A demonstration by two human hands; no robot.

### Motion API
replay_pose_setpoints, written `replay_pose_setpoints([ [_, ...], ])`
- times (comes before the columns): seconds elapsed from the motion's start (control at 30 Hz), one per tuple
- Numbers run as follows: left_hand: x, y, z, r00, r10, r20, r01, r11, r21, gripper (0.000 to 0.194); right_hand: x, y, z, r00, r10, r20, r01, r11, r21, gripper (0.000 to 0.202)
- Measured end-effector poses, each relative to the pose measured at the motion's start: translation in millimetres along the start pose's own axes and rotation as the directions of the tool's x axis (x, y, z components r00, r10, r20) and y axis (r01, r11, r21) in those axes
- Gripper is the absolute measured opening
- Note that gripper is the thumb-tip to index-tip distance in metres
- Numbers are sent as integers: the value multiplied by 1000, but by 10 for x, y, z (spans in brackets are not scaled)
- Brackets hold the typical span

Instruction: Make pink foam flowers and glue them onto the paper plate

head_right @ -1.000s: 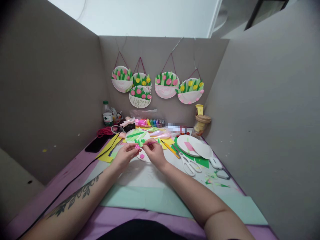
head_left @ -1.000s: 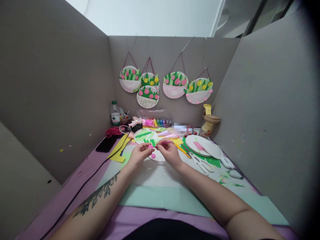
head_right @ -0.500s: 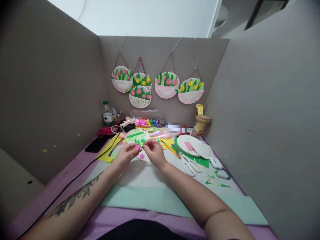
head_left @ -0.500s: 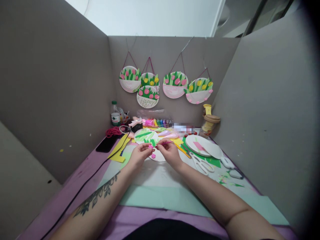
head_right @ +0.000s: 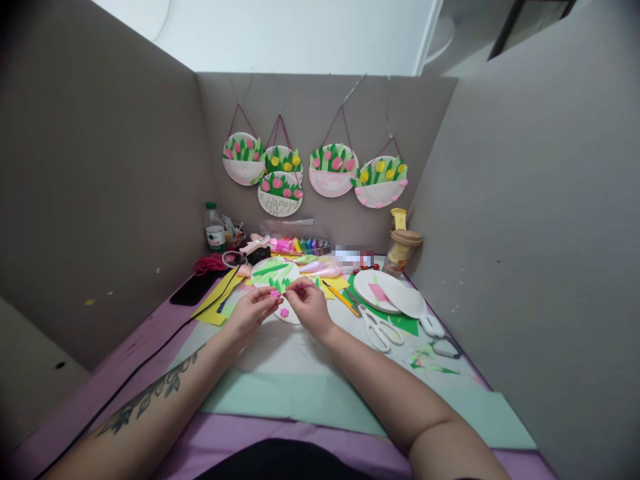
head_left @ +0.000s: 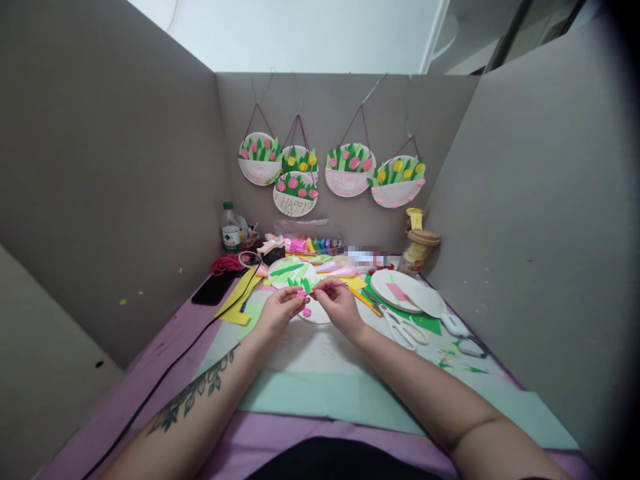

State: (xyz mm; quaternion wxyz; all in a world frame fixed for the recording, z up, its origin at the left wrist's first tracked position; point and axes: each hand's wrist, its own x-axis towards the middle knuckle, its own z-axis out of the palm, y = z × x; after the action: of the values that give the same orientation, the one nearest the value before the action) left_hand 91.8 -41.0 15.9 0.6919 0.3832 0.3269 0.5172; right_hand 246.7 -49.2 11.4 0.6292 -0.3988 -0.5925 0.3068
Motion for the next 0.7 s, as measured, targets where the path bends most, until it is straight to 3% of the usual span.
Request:
replay_pose_setpoints([
  [0.37, -13, 11, 22, 1000, -5, -5, 5, 1000, -19, 43, -6, -3, 9, 1000, 14, -3, -14, 999, 29, 10],
  [0.57, -1, 13, -1, 999, 12, -33, -11, 1000, 16, 50, 11, -124, 14, 999, 17, -34, -11, 986, 166, 12],
  [0.7, -1, 14, -2, 998, 34, -46, -33, 999, 14, 45, 16, -137, 12, 999, 21, -37, -14, 986, 168, 13],
])
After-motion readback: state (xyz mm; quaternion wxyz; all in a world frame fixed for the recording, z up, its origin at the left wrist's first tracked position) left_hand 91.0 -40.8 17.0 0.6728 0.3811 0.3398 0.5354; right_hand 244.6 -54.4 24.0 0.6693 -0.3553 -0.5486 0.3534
